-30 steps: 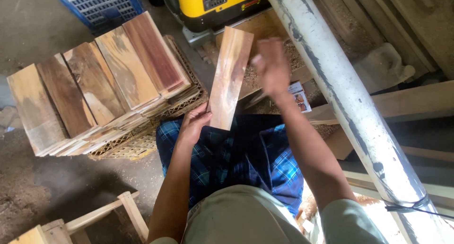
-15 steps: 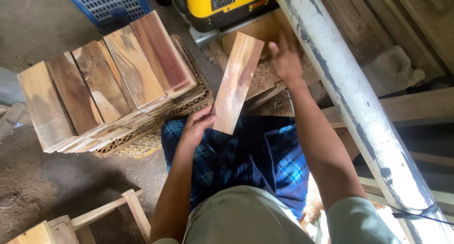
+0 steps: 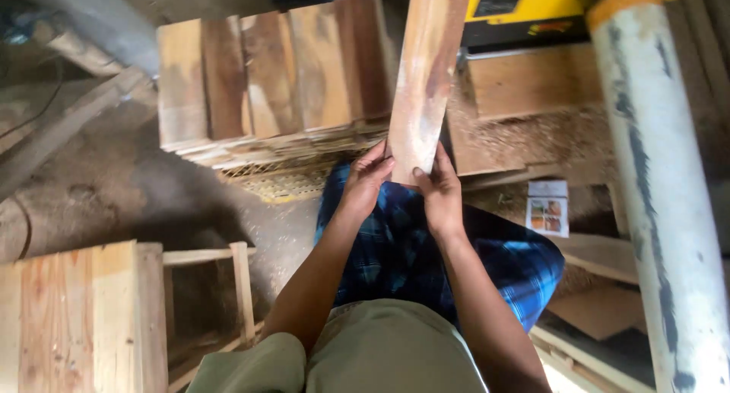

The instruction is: Picking up wooden boards from a stack and feeding them into a thickness planer machine for surfacing.

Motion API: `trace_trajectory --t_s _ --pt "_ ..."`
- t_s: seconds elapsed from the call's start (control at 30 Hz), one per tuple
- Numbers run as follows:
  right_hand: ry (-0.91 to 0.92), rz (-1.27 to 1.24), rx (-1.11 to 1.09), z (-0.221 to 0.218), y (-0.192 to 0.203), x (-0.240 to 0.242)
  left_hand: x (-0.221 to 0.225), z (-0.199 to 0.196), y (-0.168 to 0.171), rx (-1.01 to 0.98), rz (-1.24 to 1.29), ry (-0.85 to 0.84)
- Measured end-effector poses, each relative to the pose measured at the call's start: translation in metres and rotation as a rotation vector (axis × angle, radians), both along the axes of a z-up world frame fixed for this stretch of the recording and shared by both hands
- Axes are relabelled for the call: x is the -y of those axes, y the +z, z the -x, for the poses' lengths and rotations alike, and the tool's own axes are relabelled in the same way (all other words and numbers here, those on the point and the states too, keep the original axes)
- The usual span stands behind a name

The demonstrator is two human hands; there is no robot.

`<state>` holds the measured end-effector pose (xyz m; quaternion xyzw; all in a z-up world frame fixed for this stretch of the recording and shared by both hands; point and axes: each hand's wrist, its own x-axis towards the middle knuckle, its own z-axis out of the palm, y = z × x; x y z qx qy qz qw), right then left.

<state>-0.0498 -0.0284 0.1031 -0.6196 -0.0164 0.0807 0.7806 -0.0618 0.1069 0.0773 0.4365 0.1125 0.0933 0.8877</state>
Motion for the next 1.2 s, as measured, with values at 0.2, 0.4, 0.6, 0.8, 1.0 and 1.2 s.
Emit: trace_trajectory --t_s 0.2,0.4,0.6,0.8,1.0,1.2 --pt "0.188 -0.116 -0.024 -0.01 -0.015 -0.067 -0.068 0.026 -0.003 -0.045 -0.072 0.193" --pt "0.285 -0.15 0.009 -0.019 -0.001 -0.131 -0.137 0.02 -0.009 -0.128 -0.214 0.301" --pt "0.071 0.762 0.696 -0.042 -0.055 -0.139 -0.162 0.015 -0.008 -0.404 -1.634 0.66" --pt "0.234 1.084 1.005 -0.035 -0.042 -0.139 -0.172 0.022 -0.001 -0.259 -1.833 0.137" --pt "0.336 1.166 0.934 -0.067 -0.047 -0.157 -0.185 0.009 0.027 -0.384 -1.89 -0.202" --pt "0.349 1.18 0.926 -0.091 -0.071 -0.173 -0.2 -0.005 0.001 -0.355 -1.889 -0.165"
